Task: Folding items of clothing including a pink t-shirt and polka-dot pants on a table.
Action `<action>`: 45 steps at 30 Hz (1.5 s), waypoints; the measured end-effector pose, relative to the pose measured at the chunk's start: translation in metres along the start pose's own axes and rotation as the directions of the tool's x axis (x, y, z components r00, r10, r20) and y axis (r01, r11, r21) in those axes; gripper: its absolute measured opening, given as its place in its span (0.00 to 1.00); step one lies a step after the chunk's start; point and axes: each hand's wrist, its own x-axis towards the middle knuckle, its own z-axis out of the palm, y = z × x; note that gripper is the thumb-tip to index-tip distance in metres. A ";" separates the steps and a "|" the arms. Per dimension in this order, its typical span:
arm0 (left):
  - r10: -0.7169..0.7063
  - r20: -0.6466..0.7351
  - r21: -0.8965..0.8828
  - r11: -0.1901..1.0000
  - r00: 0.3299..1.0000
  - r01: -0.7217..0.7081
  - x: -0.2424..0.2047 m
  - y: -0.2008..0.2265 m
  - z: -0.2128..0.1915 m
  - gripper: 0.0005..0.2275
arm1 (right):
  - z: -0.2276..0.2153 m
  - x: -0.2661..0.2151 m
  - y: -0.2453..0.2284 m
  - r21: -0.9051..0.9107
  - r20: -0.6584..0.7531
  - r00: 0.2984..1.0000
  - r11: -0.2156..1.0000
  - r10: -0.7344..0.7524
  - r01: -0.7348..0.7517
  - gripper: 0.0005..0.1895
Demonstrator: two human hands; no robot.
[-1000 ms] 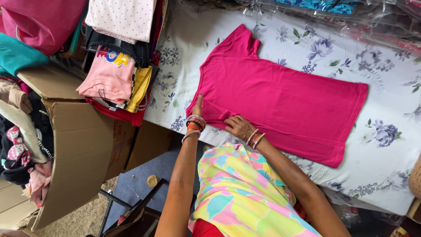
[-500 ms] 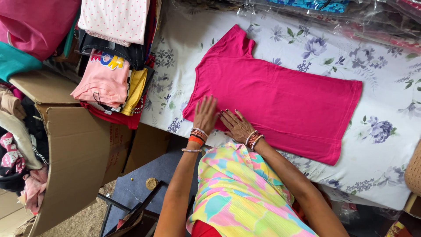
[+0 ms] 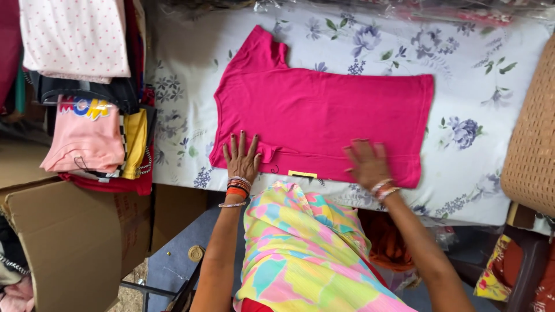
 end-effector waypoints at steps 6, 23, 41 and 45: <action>0.026 -0.056 -0.041 0.999 0.998 -0.028 -0.005 0.000 -0.002 0.26 | 0.027 -0.054 0.095 0.307 -0.210 0.884 0.887 0.417 -0.346 0.35; -0.140 -0.177 -0.306 0.949 0.974 0.080 0.183 -0.004 -0.057 0.24 | -0.015 0.042 0.157 0.198 -0.390 0.834 0.920 0.390 -0.338 0.28; -0.374 0.287 -0.006 0.920 0.882 0.392 0.352 0.017 -0.080 0.55 | -0.080 0.117 0.240 0.215 -0.033 0.920 0.902 0.390 -0.375 0.42; -0.278 0.328 -0.229 0.904 0.903 0.361 0.357 -0.010 -0.042 0.34 | -0.081 0.123 0.241 0.193 0.101 0.906 0.885 0.411 -0.423 0.32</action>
